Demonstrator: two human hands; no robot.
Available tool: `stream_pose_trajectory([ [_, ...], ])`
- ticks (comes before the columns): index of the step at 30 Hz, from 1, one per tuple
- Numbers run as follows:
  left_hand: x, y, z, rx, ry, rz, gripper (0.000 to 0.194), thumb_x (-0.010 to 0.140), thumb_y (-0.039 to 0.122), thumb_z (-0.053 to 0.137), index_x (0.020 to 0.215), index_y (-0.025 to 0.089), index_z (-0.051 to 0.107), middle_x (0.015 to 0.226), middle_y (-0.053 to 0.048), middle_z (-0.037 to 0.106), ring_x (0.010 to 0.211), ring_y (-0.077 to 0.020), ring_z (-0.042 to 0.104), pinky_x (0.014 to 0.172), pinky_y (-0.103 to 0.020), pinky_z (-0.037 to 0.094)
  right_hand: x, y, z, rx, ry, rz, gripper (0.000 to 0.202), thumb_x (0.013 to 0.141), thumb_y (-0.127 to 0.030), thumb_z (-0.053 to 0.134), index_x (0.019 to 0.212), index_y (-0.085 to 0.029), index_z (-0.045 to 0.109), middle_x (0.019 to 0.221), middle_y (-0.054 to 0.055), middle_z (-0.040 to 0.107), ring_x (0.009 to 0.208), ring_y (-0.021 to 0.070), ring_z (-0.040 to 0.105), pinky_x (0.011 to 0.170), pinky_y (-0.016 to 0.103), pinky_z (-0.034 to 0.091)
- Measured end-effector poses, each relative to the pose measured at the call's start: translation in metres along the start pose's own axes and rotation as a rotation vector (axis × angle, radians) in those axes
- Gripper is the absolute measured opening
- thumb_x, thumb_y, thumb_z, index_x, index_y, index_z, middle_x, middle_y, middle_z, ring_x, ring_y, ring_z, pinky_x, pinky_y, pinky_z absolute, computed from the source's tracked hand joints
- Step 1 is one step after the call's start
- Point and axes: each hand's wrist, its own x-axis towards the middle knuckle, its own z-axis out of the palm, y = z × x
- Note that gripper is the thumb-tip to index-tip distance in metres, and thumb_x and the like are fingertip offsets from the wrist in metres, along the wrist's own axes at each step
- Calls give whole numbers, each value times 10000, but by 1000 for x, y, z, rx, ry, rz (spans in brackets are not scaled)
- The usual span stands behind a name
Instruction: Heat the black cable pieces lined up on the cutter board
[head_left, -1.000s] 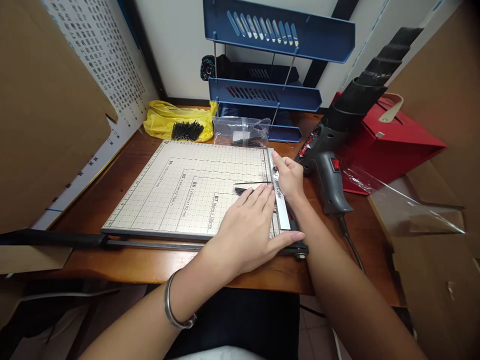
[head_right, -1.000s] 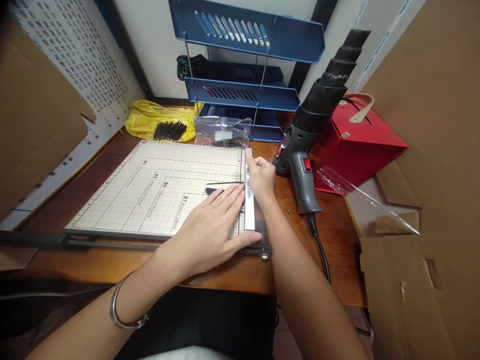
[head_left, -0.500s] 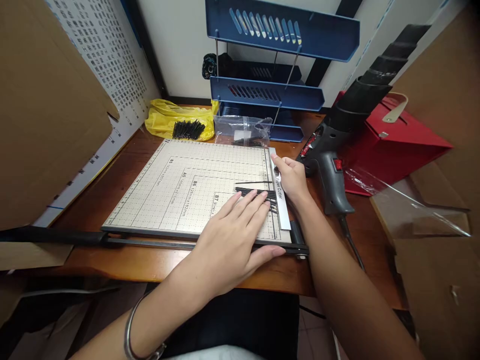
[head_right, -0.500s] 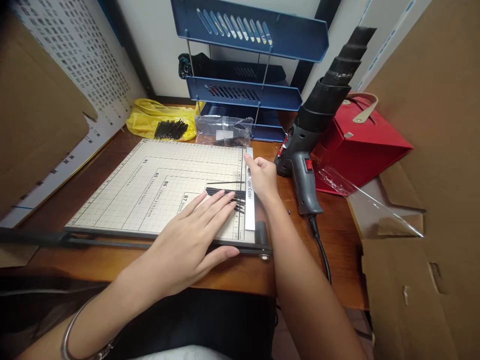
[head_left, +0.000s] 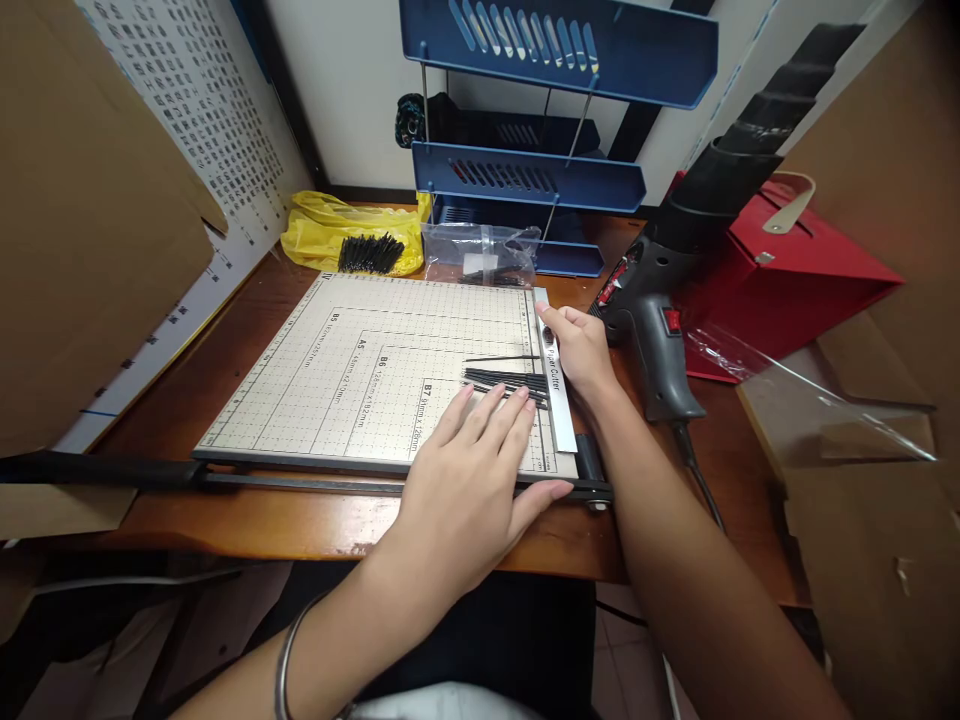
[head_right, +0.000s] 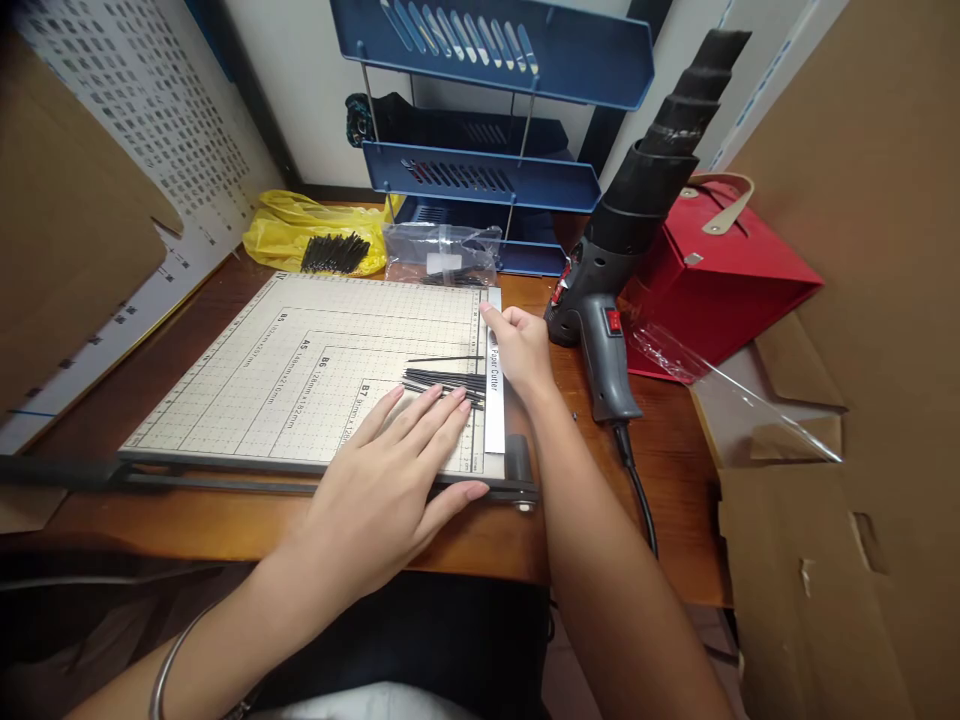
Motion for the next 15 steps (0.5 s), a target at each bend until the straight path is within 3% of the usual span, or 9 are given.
stream_pose_trajectory([
  [5, 3, 18, 7, -12, 42, -92, 736, 1083, 610, 272, 1458, 48, 564, 1546, -128, 535, 1448, -314, 500, 1225, -485, 373, 0, -1, 0, -19, 5, -15, 570, 806, -499, 757, 526, -178, 378, 547, -39, 362, 557, 65, 313, 570, 250, 269],
  [9, 3, 22, 8, -46, 53, -66, 727, 1084, 600, 282, 1455, 40, 563, 1552, -142, 524, 1455, -305, 493, 1241, -468, 359, 0, -1, 1, -26, 5, -25, 622, 775, -573, 766, 527, -182, 352, 540, -39, 347, 562, 68, 313, 565, 251, 262],
  [15, 6, 12, 1, -38, 62, -77, 726, 1090, 588, 272, 1489, 34, 521, 1585, -145, 474, 1491, -286, 448, 1286, -481, 292, -1, 0, 0, -23, 7, -30, 515, 827, -432, 740, 524, -172, 415, 556, -40, 377, 560, 62, 320, 585, 251, 277],
])
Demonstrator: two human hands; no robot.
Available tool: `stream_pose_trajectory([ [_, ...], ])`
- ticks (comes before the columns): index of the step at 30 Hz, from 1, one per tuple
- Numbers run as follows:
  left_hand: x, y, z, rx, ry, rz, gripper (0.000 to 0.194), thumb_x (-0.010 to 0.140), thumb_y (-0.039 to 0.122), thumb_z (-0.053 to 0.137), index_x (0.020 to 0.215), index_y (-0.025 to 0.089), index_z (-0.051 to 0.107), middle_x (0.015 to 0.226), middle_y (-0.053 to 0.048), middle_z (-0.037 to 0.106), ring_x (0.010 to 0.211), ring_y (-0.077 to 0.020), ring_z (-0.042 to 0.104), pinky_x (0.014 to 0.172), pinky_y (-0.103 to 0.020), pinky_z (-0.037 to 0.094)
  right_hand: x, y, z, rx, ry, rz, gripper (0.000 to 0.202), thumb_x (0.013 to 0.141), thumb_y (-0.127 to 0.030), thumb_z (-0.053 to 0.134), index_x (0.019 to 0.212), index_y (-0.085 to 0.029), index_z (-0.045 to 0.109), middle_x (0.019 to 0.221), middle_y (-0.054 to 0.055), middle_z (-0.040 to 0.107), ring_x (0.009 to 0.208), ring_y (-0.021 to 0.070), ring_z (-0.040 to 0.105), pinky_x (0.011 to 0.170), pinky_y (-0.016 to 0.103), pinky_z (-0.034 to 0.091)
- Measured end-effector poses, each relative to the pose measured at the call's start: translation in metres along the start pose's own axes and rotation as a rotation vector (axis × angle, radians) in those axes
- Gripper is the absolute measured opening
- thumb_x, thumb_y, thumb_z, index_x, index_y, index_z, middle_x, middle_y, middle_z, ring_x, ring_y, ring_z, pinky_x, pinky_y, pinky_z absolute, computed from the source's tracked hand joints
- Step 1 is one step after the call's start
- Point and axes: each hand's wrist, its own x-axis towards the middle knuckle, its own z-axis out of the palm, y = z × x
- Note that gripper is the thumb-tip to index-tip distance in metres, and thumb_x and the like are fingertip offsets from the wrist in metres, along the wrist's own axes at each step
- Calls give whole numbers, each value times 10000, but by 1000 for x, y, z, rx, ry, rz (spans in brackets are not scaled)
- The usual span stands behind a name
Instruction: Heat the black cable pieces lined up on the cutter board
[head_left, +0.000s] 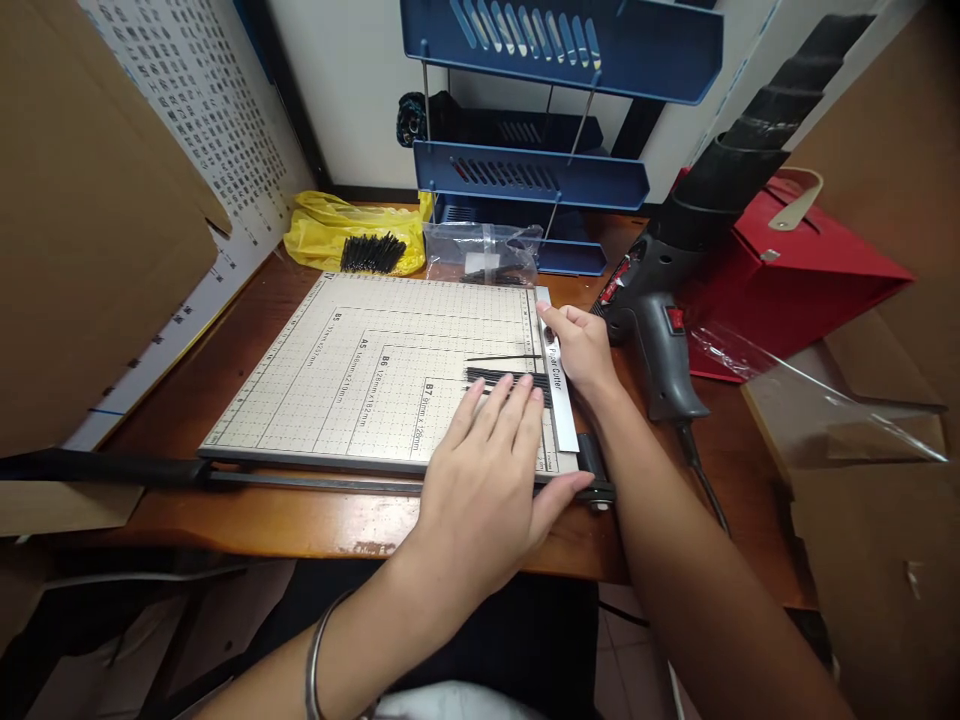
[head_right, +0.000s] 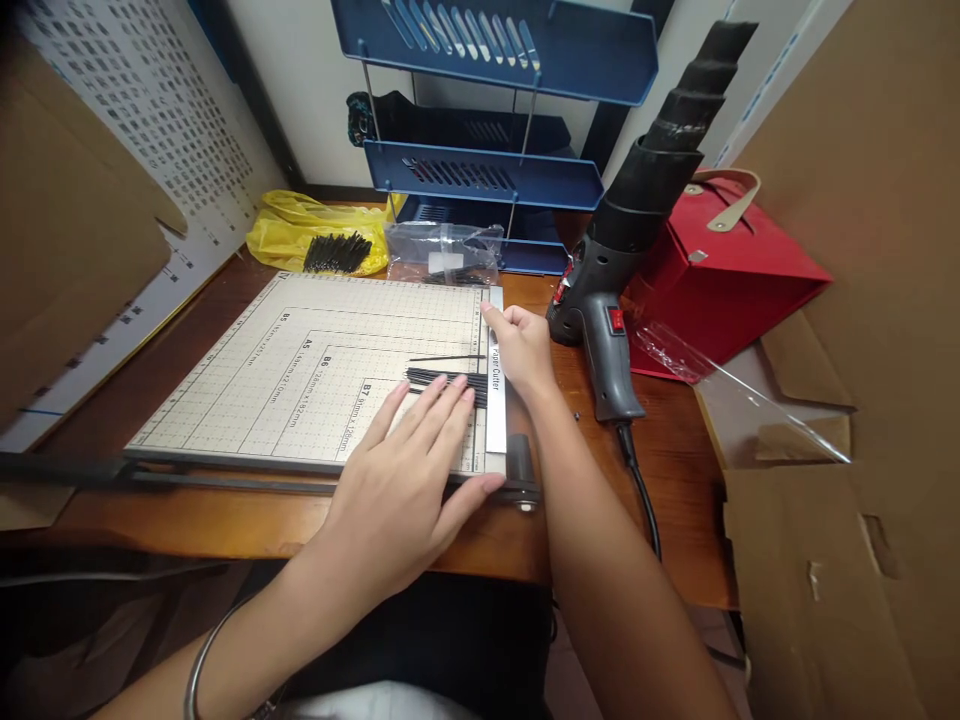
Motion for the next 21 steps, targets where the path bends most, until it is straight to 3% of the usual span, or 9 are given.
stream_pose_trajectory([
  [9, 2, -3, 7, -12, 5, 6, 685, 1095, 570, 291, 1442, 56, 583, 1548, -96, 533, 1475, -310, 465, 1296, -514, 267, 0, 0, 0, -10, -7, -21, 573, 771, -547, 757, 528, -177, 393, 556, -40, 362, 564, 63, 312, 585, 256, 289],
  [16, 13, -13, -1, -3, -5, -53, 725, 1098, 550, 260, 1485, -10, 512, 1573, -184, 477, 1502, -306, 430, 1309, -511, 232, -1, -3, 1, -9, -1, -15, 537, 754, -514, 744, 512, -180, 400, 547, -37, 364, 561, 66, 310, 579, 253, 288],
  [21, 13, -15, 1, 28, -84, -27, 769, 1087, 597, 246, 1501, 2, 502, 1587, -167, 464, 1525, -311, 388, 1316, -501, 209, 0, -2, 0, -3, -14, -11, 565, 702, -592, 764, 517, -184, 421, 549, -34, 377, 564, 72, 316, 571, 255, 284],
])
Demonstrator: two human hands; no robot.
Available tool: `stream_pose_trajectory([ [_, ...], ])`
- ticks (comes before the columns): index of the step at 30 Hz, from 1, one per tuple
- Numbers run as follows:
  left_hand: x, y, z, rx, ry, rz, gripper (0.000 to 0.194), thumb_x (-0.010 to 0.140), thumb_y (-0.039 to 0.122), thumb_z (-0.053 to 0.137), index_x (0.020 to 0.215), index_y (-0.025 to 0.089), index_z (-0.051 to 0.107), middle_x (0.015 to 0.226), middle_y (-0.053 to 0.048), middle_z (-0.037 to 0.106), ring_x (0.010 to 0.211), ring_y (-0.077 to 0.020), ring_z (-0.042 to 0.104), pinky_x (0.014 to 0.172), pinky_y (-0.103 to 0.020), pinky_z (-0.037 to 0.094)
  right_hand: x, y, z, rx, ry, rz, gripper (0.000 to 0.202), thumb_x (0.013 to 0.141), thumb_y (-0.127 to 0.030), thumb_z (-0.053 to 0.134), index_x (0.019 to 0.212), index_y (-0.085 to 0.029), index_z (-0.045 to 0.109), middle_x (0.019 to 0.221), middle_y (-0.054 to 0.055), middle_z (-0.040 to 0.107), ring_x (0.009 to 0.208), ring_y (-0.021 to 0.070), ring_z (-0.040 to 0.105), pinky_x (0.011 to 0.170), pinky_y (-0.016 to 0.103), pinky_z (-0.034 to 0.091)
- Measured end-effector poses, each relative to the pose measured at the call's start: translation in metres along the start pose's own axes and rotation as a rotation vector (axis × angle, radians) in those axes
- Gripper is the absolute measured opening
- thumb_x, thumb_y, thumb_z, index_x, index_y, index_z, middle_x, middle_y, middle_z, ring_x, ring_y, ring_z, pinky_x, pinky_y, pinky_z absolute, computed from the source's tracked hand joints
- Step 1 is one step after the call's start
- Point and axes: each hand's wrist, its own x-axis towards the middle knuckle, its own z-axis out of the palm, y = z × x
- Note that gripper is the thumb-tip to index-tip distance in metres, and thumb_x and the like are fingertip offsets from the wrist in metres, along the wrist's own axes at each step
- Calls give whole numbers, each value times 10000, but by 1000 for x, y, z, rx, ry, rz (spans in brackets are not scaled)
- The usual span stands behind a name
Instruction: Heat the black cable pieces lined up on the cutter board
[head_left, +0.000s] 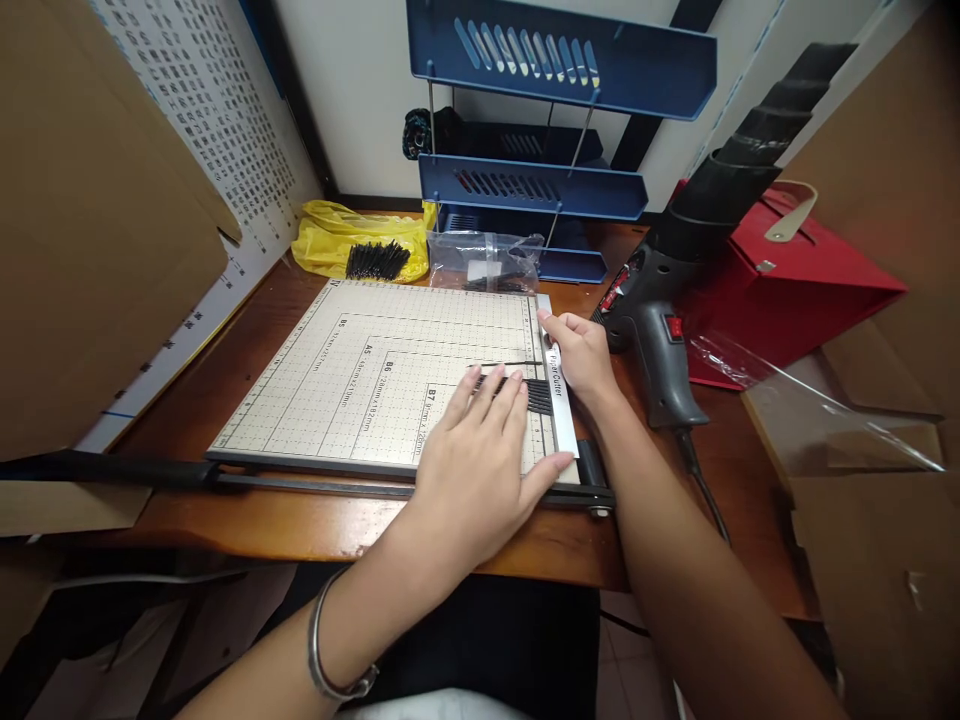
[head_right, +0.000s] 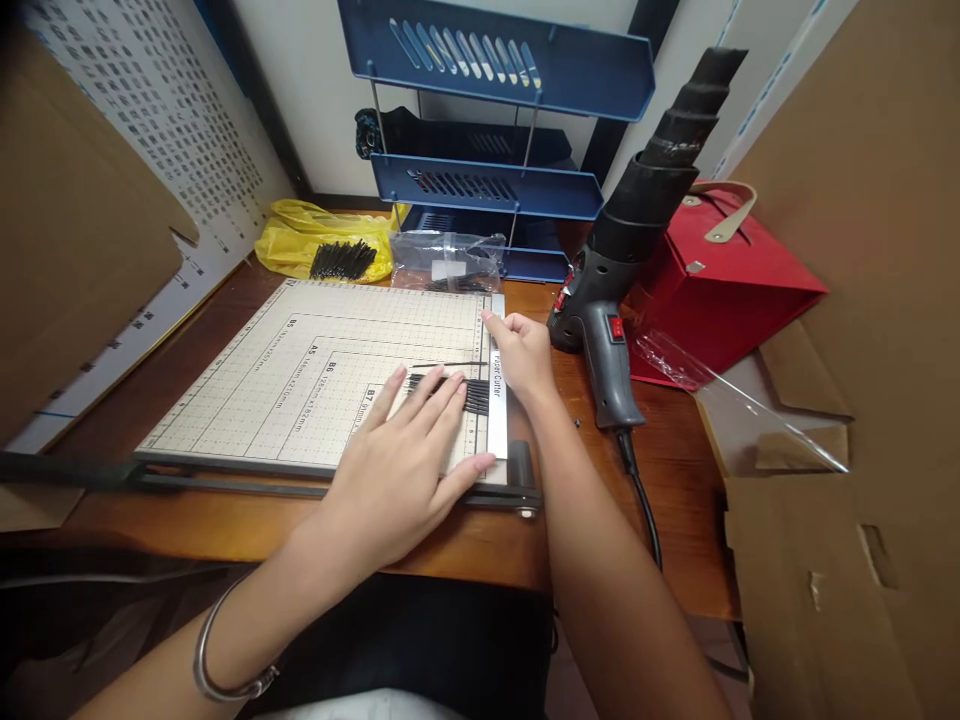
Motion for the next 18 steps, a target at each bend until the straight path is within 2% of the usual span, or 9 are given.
stream_pose_trajectory([
  [4, -4, 6, 3, 0, -39, 26, 777, 1084, 613, 233, 1521, 22, 483, 1615, -143, 429, 1538, -298, 365, 1320, -485, 203, 0, 1, 0, 5, -4, -1, 588, 670, -641, 769, 524, -186, 426, 557, -36, 378, 564, 69, 314, 571, 255, 278],
  [7, -3, 4, -4, -18, -34, 44, 809, 1080, 631, 196, 1506, 12, 496, 1598, -170, 450, 1530, -297, 382, 1316, -501, 202, 0, 1, -1, 7, -9, -1, 617, 665, -672, 761, 526, -190, 403, 555, -36, 370, 561, 69, 309, 563, 255, 275],
  [10, 10, -10, -19, -26, -14, 52, 760, 1083, 622, 214, 1480, 60, 536, 1567, -171, 503, 1507, -329, 412, 1303, -590, 137, 0, 0, -1, 6, -20, -2, 639, 675, -718, 737, 526, -192, 404, 540, -34, 368, 553, 74, 314, 553, 258, 278],
  [13, 37, -32, -34, -61, -41, 45, 516, 1094, 524, 369, 1324, 166, 662, 1432, -123, 646, 1354, -335, 572, 1254, -696, 63, -1, -1, -1, 6, -25, -4, 654, 673, -763, 713, 532, -193, 426, 533, -34, 367, 547, 77, 323, 550, 261, 285],
  [14, 47, -38, -36, -78, -64, 25, 393, 1086, 439, 442, 1241, 184, 699, 1343, -105, 700, 1251, -318, 637, 1232, -712, 99, -1, -1, 0, 5, -25, -3, 659, 668, -774, 710, 533, -194, 426, 533, -35, 367, 545, 78, 327, 549, 262, 284],
  [16, 68, -47, -36, -121, -104, -22, 218, 1022, 296, 562, 1095, 195, 741, 1175, -90, 755, 1110, -303, 679, 1153, -690, 268, -2, -2, 0, 1, -27, 1, 658, 665, -782, 708, 537, -193, 442, 533, -35, 373, 540, 78, 334, 546, 264, 280],
  [18, 85, -51, -32, -173, -156, -64, 160, 966, 226, 604, 989, 193, 759, 1039, -88, 771, 1027, -299, 686, 1051, -636, 381, -2, -2, -1, -5, -31, 7, 640, 676, -770, 708, 543, -189, 473, 531, -34, 385, 534, 78, 340, 542, 266, 272],
])
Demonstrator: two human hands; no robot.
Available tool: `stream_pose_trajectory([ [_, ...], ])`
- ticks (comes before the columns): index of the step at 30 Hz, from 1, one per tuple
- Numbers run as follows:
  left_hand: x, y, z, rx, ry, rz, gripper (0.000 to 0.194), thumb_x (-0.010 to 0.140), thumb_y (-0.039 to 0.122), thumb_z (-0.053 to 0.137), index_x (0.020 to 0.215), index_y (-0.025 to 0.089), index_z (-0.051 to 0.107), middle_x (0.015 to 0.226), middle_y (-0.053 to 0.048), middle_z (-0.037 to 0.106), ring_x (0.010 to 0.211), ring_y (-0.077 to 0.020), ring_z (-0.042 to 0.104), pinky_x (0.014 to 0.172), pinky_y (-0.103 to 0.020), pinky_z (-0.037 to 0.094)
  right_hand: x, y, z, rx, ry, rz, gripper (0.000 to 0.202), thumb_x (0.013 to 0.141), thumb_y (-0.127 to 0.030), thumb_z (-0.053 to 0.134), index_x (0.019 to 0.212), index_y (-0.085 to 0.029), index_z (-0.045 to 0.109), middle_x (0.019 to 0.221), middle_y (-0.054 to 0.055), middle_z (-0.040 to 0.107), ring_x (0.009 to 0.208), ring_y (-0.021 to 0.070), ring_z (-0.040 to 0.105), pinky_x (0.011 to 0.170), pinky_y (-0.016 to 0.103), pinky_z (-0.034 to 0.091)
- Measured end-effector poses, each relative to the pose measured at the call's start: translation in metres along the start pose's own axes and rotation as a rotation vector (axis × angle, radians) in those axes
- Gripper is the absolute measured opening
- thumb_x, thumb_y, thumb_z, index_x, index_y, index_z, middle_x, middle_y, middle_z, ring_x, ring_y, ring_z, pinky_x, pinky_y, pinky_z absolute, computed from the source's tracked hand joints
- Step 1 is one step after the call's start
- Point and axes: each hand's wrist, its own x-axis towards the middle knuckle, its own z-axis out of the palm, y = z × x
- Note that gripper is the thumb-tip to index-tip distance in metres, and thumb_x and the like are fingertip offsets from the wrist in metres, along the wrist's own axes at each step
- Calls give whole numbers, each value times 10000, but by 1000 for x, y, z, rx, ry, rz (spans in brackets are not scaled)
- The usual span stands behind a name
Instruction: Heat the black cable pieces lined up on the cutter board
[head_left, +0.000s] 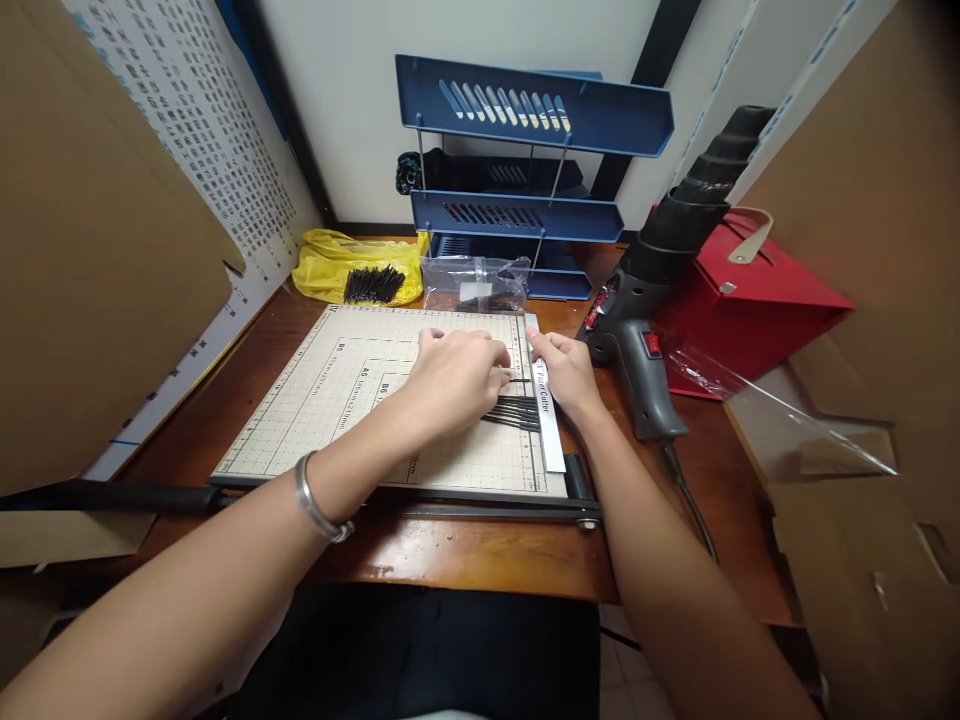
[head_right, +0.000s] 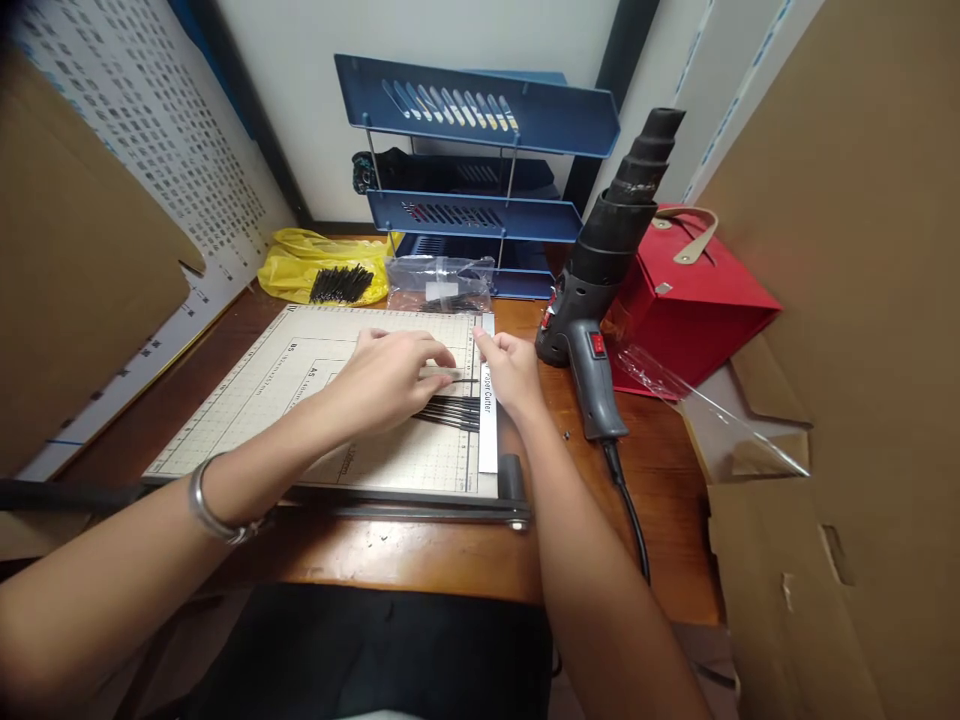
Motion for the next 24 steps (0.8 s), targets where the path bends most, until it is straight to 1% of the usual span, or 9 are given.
stream_pose_trajectory([
  [1, 7, 0, 2, -11, -20, -13, 157, 950, 210, 608, 942, 188, 763, 987, -89, 771, 991, -297, 686, 1015, -619, 403, 0, 0, 0, -3, 0, 3, 628, 685, -760, 707, 548, -187, 489, 526, -35, 383, 530, 78, 341, 541, 267, 267],
  [3, 14, 1, 5, -17, -43, -19, 171, 930, 190, 609, 860, 183, 764, 911, -85, 766, 936, -288, 684, 991, -613, 408, 0, 1, -1, -8, 3, 8, 603, 696, -735, 709, 553, -185, 509, 514, -39, 372, 525, 79, 339, 542, 267, 255],
  [6, 15, 3, 9, -28, -63, 9, 192, 912, 155, 604, 806, 193, 760, 876, -64, 766, 933, -270, 679, 1042, -635, 359, 1, 2, -1, -8, 7, 10, 578, 703, -711, 713, 562, -182, 531, 506, -43, 364, 526, 79, 335, 551, 267, 250],
  [9, 10, 3, 9, -44, -89, 46, 204, 909, 138, 597, 805, 207, 758, 897, -43, 777, 959, -254, 676, 1094, -646, 297, 1, 2, -1, 2, 3, 18, 561, 706, -696, 708, 564, -182, 533, 512, -42, 378, 524, 79, 337, 555, 271, 254],
  [12, 7, 2, 9, -56, -104, 60, 213, 914, 140, 584, 814, 208, 759, 919, -48, 784, 974, -245, 672, 1108, -632, 280, 1, 1, 0, 13, 6, 25, 531, 709, -661, 709, 559, -182, 535, 512, -42, 383, 520, 77, 329, 557, 273, 246],
  [18, 10, 4, 9, -78, -124, 57, 195, 922, 157, 606, 831, 201, 772, 921, -56, 781, 951, -238, 672, 1088, -577, 294, 1, -1, 0, 8, 12, 23, 494, 724, -615, 706, 559, -176, 552, 511, -41, 385, 520, 74, 315, 564, 275, 240],
  [24, 12, 3, 10, -82, -134, 60, 167, 923, 177, 631, 856, 201, 783, 920, -57, 770, 957, -239, 664, 1010, -486, 341, 2, 1, -1, -1, 4, 5, 520, 706, -648, 708, 560, -176, 550, 526, -33, 396, 540, 79, 327, 567, 275, 252],
])
